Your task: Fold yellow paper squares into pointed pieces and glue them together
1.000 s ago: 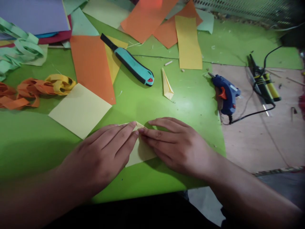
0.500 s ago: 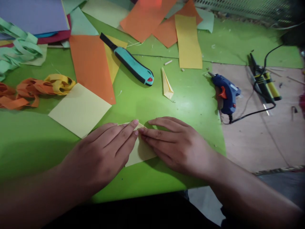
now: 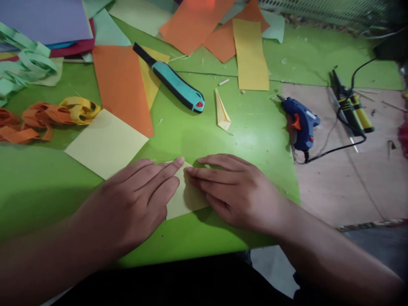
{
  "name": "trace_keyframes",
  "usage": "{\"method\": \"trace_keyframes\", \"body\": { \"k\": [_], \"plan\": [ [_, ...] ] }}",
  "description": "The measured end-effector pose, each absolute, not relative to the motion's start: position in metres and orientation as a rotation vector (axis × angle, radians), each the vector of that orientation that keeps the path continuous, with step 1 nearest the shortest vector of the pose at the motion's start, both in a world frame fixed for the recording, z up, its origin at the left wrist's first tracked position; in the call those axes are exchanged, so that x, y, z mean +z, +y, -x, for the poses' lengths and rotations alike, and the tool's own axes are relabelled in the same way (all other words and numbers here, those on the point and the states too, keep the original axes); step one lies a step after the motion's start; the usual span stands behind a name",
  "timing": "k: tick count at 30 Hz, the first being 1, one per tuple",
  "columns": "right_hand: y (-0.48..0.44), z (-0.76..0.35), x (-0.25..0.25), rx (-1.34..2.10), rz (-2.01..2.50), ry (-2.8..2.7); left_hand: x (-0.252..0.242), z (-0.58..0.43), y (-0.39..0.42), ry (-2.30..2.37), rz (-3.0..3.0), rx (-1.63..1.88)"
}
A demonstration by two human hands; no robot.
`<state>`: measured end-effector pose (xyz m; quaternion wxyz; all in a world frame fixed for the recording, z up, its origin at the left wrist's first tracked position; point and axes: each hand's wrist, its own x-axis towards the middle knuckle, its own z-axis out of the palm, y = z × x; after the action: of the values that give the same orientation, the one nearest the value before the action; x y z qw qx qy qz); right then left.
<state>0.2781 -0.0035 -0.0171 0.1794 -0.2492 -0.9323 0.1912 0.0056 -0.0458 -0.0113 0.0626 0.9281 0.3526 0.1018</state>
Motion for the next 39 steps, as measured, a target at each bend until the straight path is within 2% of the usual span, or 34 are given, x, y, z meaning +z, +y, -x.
{"method": "trace_keyframes", "body": {
  "k": [29,39],
  "plan": [
    [-0.003,-0.276,-0.013,0.510,0.704,-2.600,-0.016,-0.006,-0.051,1.077,-2.907,0.206],
    [-0.003,-0.264,-0.011,0.363,0.719,-2.652,-0.013,-0.005,-0.050,1.070,-2.916,0.102]
  ]
}}
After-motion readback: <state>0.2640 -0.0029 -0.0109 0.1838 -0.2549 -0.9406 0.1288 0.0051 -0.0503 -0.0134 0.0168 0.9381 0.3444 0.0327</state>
